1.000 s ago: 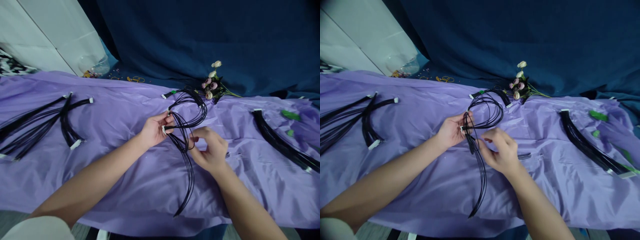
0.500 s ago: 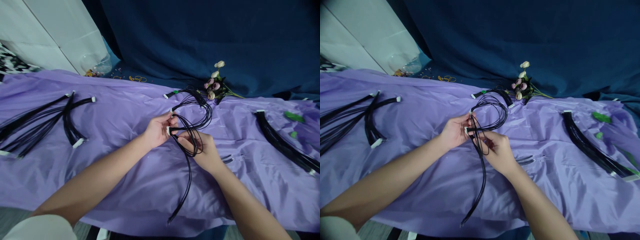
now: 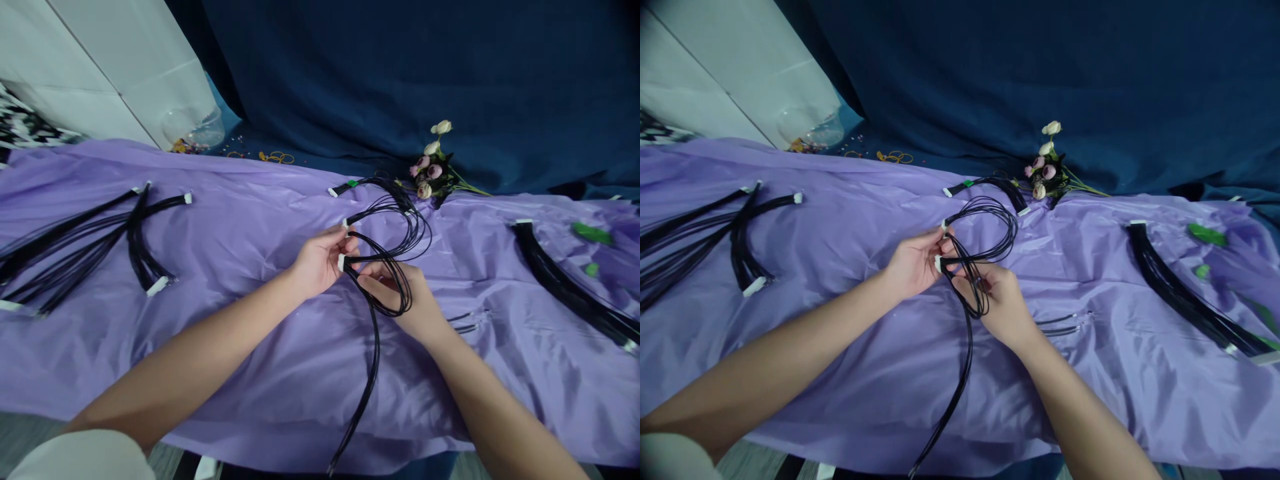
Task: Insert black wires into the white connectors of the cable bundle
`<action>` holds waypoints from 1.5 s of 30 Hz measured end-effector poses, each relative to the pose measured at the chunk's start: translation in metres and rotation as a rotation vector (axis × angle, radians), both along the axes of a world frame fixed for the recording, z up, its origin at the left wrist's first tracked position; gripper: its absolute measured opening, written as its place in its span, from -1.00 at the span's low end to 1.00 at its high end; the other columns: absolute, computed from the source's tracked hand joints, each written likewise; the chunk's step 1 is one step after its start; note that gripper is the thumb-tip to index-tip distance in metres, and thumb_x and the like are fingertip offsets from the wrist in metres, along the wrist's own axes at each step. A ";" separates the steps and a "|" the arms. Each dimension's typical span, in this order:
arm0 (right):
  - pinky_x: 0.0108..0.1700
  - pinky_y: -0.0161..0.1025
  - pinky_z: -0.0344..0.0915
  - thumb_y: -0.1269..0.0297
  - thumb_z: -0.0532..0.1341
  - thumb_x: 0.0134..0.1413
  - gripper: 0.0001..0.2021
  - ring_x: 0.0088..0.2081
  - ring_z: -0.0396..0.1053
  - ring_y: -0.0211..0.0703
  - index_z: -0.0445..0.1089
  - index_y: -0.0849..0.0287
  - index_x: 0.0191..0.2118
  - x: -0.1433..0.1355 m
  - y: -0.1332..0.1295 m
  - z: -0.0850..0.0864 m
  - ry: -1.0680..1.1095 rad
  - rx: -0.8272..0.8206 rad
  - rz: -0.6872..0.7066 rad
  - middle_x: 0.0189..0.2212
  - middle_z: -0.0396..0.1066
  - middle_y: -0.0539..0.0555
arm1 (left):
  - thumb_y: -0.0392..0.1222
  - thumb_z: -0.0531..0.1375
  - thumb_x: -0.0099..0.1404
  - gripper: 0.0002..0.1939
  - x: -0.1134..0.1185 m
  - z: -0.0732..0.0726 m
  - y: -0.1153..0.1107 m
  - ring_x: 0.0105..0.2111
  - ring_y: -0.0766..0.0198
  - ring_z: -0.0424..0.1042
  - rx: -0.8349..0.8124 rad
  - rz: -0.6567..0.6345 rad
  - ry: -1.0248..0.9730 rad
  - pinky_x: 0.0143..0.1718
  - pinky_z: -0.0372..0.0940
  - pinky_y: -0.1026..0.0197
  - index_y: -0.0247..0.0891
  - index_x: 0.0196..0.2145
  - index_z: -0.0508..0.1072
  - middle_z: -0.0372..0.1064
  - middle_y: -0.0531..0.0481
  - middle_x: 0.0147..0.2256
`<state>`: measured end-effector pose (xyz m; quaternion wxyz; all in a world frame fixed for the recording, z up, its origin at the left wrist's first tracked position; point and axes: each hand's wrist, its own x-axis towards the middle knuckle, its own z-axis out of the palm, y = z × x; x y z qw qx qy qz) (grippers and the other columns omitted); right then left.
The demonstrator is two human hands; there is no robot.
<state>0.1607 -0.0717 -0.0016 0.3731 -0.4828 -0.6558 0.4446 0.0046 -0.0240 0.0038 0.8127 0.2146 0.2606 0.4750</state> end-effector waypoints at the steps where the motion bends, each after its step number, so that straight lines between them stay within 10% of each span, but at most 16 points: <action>1: -0.51 -0.38 0.19 0.17 0.21 0.08 -0.80 -0.54 0.29 -0.31 0.43 0.21 -0.33 0.000 -0.001 0.000 -0.029 0.034 -0.009 -0.49 0.39 0.01 | -0.30 0.00 0.31 -0.82 0.000 0.000 0.000 -0.61 0.36 0.23 0.007 0.000 0.006 -0.57 0.31 0.25 -0.35 -0.38 0.36 0.12 0.07 -0.56; 11: -0.35 -0.30 0.31 0.32 0.12 0.13 -0.81 -0.42 0.43 -0.18 0.37 0.14 -0.14 -0.001 -0.006 -0.004 -0.318 0.322 -0.081 -0.38 0.46 0.06 | -0.33 0.01 0.30 -0.80 0.003 -0.002 0.000 -0.62 0.39 0.23 0.005 0.046 0.011 -0.58 0.32 0.28 -0.36 -0.41 0.39 0.12 0.07 -0.57; 29: -0.68 -0.39 0.26 0.12 0.20 0.07 -0.77 -0.64 0.34 -0.30 0.32 0.15 -0.21 -0.004 -0.004 0.003 0.288 -0.315 -0.002 -0.49 0.40 -0.02 | -0.29 -0.02 0.33 -0.76 -0.001 0.003 -0.002 -0.62 0.40 0.25 -0.020 0.014 -0.067 -0.60 0.26 0.33 -0.38 -0.40 0.38 0.13 0.06 -0.58; 45: -0.46 -0.38 0.28 0.18 0.16 0.15 -0.81 -0.48 0.34 -0.28 0.40 0.19 -0.23 -0.003 -0.008 0.004 -0.037 0.042 -0.004 -0.48 0.35 0.00 | -0.29 0.05 0.29 -0.84 0.002 0.000 -0.004 -0.61 0.39 0.25 0.090 0.044 0.003 -0.58 0.31 0.30 -0.35 -0.41 0.37 0.14 0.07 -0.59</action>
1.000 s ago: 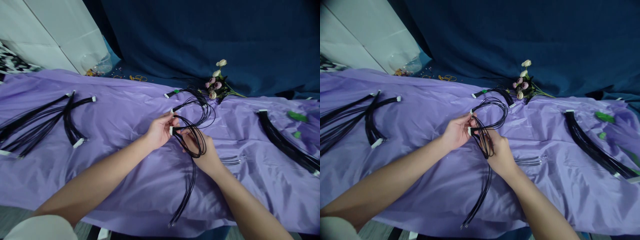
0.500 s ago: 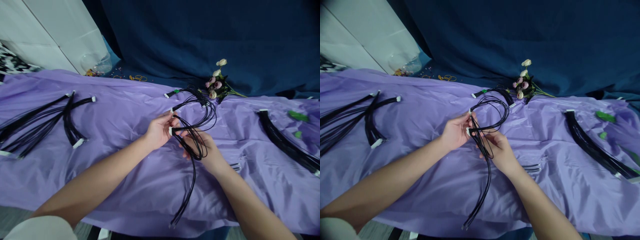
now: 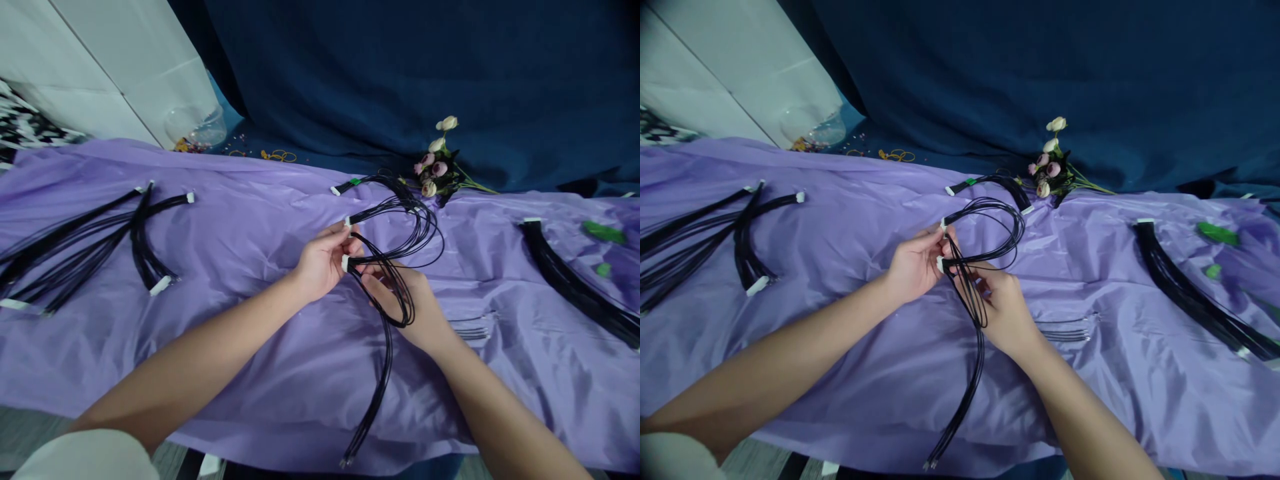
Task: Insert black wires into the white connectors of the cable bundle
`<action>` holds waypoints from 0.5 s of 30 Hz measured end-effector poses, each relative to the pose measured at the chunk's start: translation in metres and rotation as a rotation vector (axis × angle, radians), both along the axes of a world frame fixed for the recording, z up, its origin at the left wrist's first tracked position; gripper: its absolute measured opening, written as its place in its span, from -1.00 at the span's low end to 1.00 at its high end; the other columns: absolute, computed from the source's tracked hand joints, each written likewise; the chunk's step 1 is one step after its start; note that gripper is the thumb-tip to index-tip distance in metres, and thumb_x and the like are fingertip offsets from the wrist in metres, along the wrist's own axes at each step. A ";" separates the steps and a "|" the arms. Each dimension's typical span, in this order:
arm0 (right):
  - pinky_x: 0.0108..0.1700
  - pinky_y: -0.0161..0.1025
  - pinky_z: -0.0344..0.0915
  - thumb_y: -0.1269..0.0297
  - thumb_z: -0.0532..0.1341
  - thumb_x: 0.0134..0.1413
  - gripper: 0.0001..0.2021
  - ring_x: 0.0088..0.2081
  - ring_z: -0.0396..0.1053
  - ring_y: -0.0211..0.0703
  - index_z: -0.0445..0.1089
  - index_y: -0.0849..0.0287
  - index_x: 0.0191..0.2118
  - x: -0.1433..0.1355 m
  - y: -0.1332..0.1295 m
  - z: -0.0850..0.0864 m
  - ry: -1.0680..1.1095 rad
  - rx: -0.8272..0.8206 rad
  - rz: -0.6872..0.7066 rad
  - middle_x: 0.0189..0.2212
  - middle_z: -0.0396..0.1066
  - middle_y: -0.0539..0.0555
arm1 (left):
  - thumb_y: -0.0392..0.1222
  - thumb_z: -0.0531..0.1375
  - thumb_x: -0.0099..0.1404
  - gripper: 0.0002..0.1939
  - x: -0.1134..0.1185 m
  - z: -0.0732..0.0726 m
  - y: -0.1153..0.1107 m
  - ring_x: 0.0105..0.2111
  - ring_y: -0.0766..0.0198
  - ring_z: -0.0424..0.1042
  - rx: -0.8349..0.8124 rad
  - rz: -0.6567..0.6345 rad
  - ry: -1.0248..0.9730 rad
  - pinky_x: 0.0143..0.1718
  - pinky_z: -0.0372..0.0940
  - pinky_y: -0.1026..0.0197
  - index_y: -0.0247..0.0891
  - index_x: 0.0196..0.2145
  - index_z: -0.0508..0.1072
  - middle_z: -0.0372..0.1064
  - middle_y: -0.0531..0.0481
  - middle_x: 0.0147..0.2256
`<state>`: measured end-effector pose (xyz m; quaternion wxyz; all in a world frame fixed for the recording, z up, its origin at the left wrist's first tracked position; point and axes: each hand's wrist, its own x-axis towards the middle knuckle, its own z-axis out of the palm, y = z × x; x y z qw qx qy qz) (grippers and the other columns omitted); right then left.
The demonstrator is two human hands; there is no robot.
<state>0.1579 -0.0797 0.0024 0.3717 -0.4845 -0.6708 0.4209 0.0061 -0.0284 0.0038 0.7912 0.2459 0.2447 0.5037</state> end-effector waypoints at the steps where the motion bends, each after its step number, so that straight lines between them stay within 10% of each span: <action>1: -0.44 -0.38 0.28 0.19 0.16 0.15 -0.81 -0.47 0.35 -0.28 0.40 0.20 -0.23 0.000 0.000 0.000 -0.010 0.003 0.001 -0.46 0.36 0.00 | -0.30 0.05 0.28 -0.85 0.000 0.000 0.000 -0.60 0.39 0.25 0.002 0.000 0.001 -0.58 0.32 0.29 -0.35 -0.41 0.37 0.14 0.07 -0.59; 15: -0.43 -0.39 0.25 0.36 0.16 0.06 -0.88 -0.44 0.39 -0.25 0.42 0.20 -0.28 -0.005 0.002 -0.003 -0.141 0.145 -0.040 -0.43 0.46 0.02 | -0.31 0.08 0.25 -0.88 0.003 -0.005 -0.002 -0.59 0.40 0.24 0.028 0.014 0.003 -0.59 0.31 0.31 -0.36 -0.39 0.39 0.15 0.08 -0.58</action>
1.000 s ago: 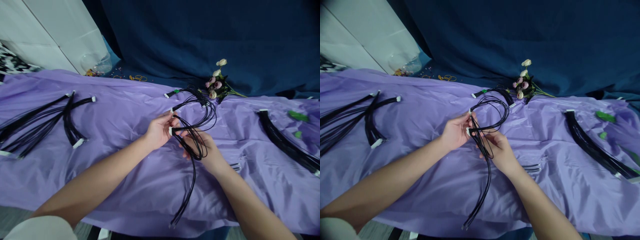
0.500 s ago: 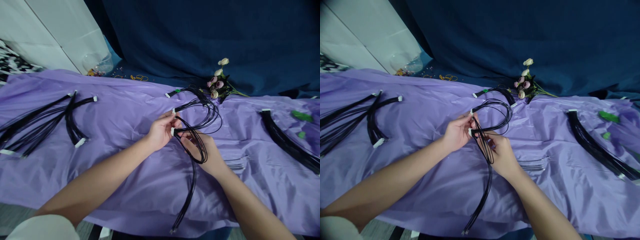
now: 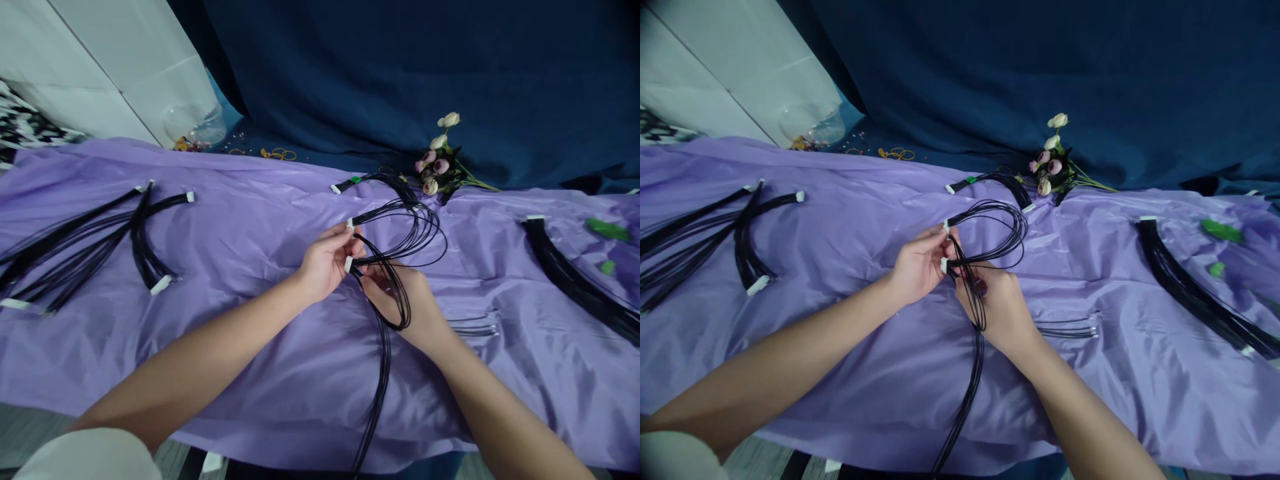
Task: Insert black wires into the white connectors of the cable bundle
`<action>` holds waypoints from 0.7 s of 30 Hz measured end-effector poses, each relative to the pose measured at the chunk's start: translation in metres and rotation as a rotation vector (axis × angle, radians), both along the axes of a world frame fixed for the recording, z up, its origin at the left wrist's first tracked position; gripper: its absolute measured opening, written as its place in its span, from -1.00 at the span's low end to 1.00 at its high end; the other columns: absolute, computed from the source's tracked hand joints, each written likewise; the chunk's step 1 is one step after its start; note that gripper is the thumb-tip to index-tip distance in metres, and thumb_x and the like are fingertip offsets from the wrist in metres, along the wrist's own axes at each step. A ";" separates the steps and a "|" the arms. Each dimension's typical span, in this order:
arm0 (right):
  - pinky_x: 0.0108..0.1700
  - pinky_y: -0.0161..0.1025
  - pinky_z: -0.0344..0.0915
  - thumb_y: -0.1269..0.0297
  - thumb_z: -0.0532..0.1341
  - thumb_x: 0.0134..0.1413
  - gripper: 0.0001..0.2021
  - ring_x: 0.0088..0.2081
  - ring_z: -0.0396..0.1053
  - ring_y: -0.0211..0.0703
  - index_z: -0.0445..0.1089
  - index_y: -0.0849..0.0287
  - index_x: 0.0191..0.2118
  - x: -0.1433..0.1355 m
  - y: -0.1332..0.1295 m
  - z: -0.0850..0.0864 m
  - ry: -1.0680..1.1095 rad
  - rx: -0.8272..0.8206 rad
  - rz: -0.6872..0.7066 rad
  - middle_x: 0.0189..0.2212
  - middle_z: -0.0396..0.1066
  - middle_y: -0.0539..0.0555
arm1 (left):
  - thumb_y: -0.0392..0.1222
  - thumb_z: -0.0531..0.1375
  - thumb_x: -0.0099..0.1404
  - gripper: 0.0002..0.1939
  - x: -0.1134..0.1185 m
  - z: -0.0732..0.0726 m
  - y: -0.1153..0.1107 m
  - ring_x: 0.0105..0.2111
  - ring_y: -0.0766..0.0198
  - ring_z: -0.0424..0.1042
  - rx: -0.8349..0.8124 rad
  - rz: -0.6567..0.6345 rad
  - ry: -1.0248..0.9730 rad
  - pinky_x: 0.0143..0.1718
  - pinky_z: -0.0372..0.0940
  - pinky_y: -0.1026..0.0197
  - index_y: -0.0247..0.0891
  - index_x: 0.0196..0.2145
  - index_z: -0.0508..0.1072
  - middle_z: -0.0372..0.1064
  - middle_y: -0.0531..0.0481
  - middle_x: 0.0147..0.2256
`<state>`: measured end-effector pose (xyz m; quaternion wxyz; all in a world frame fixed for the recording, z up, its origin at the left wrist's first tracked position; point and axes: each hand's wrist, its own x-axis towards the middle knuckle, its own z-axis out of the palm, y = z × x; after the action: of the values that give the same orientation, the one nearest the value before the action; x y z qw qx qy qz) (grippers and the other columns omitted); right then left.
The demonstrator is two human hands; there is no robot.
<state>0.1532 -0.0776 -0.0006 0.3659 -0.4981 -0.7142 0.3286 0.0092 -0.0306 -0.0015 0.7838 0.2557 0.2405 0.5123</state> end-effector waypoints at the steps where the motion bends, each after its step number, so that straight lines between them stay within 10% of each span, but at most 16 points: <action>1: -0.43 -0.38 0.26 0.35 0.15 0.07 -0.88 -0.44 0.40 -0.24 0.41 0.19 -0.27 0.000 0.000 -0.001 -0.004 -0.007 -0.004 -0.44 0.46 0.01 | -0.31 0.08 0.25 -0.88 0.000 0.000 0.000 -0.59 0.41 0.24 -0.003 0.004 -0.001 -0.59 0.30 0.33 -0.37 -0.39 0.39 0.15 0.08 -0.58; 21: -0.64 -0.41 0.20 0.19 0.21 -0.13 -0.81 -0.61 0.24 -0.34 0.25 0.19 -0.41 -0.010 0.009 -0.010 0.409 -0.535 -0.031 -0.59 0.26 -0.07 | -0.31 0.06 0.26 -0.89 0.003 0.003 -0.003 -0.58 0.39 0.28 -0.058 0.009 0.051 -0.59 0.23 0.37 -0.35 -0.37 0.36 0.16 0.07 -0.57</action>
<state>0.1432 -0.0682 -0.0105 0.3628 -0.5109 -0.5070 0.5918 0.0121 -0.0334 0.0015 0.7820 0.2449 0.2764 0.5021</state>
